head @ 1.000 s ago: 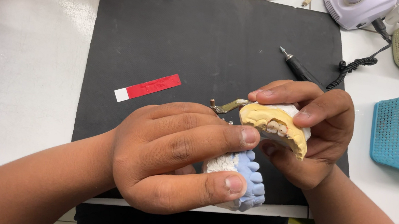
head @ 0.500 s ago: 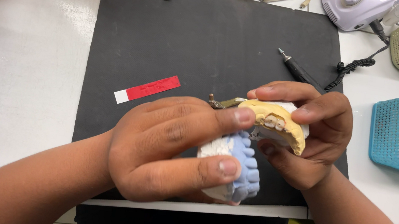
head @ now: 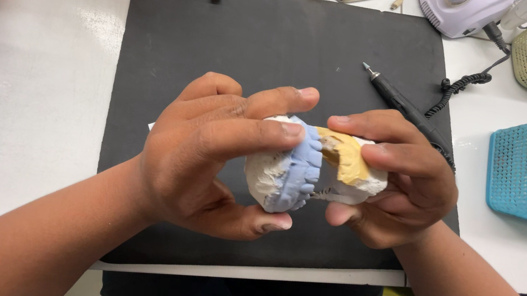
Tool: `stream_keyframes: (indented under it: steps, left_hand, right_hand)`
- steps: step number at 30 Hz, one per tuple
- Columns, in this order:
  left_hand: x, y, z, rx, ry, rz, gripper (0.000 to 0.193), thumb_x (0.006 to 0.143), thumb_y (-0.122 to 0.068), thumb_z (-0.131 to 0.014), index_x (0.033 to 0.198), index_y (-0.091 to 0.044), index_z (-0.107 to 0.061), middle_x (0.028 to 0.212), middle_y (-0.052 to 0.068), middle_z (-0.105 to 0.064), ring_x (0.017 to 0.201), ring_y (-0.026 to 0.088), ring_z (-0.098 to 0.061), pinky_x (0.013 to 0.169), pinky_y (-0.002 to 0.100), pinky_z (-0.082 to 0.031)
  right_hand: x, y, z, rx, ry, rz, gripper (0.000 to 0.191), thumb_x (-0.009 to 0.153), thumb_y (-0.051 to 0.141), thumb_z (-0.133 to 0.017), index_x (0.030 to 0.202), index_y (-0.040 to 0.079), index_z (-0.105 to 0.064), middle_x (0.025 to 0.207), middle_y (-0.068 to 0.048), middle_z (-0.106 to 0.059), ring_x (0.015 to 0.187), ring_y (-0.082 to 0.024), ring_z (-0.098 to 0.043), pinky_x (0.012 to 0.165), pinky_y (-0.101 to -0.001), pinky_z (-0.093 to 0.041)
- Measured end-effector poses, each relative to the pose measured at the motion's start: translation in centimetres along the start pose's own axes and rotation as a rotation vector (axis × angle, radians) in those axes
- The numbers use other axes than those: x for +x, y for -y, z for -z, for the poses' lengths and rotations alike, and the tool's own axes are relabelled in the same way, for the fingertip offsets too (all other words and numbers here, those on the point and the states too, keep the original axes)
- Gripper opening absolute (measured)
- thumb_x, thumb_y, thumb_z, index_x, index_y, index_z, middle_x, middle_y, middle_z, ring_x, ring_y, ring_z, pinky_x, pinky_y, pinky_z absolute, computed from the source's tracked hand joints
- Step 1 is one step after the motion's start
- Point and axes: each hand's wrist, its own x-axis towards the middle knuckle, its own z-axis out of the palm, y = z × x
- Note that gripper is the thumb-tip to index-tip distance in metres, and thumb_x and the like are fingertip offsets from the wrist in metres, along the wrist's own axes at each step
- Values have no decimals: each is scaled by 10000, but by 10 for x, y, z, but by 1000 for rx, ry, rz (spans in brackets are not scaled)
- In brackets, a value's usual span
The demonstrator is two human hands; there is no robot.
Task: The person uses a rotary handpiece to grind and shape a small dental crown/prosthesis piece held in their fingers, periodically fitting it against the teeth on a dental articulator model on the mat. They close the articulator to check the bite, use red articulating paper between the arches, then resume grinding the piece with the handpiece.
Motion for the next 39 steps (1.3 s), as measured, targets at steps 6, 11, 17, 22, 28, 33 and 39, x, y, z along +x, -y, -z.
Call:
stream_keyframes:
  steps: [6, 11, 17, 22, 28, 33, 39]
  left_hand:
    - [-6, 6, -3, -7, 21, 54, 655, 869, -424, -825, 1306, -48, -513, 1281, 205, -692, 881, 153, -705, 806, 298, -443]
    - [-12, 10, -9, -142, -33, 204, 683, 914, -411, -822, 1396, -40, -511, 1340, 186, -681, 1116, 189, -728, 931, 275, -574]
    - [-12, 12, -6, -13, 68, 124, 697, 839, -357, -832, 1353, -16, -507, 1341, 182, -655, 1147, 225, -689, 903, 354, -485]
    - [-14, 13, -7, -119, 58, 219, 679, 940, -377, -796, 1430, -33, -474, 1396, 177, -624, 1104, 173, -675, 978, 294, -566]
    - [-17, 14, -10, -53, 87, 217, 696, 913, -372, -810, 1425, -43, -475, 1431, 157, -628, 1053, 178, -662, 956, 294, -535]
    - [-21, 15, -10, -324, 25, 343, 609, 1061, -375, -747, 1466, -65, -413, 1477, 136, -602, 1256, 182, -679, 1126, 297, -559]
    - [-15, 14, -7, -44, 146, 178, 728, 861, -334, -836, 1418, -96, -433, 1453, 196, -597, 1098, 203, -679, 962, 358, -466]
  right_hand:
    - [-1, -3, 1, 69, 11, -78, 593, 873, 243, -851, 1331, 34, -539, 1342, -252, -613, 1272, -253, -651, 1014, -336, -569]
    - [-3, 0, 0, 147, -57, -205, 587, 896, 239, -845, 1344, 35, -527, 1361, -209, -620, 1253, -224, -660, 1027, -329, -591]
    - [-5, 0, -1, 110, 4, -211, 590, 936, 208, -831, 1409, 24, -530, 1355, -190, -622, 1269, -203, -651, 1062, -317, -585]
    - [-7, -4, 0, 139, -51, -238, 580, 950, 211, -827, 1412, 29, -528, 1376, -187, -620, 1257, -194, -659, 1055, -307, -585]
    - [-10, -4, 0, 113, -25, -265, 585, 913, 214, -825, 1371, 5, -528, 1355, -191, -630, 1212, -194, -673, 1035, -309, -591]
    - [-5, -3, 3, 130, -50, -241, 561, 981, 194, -825, 1419, 31, -514, 1368, -176, -625, 1233, -162, -666, 1043, -285, -590]
    - [2, 0, -2, 18, 14, -147, 562, 893, 208, -830, 1322, 26, -517, 1336, -191, -605, 1210, -222, -648, 1017, -330, -582]
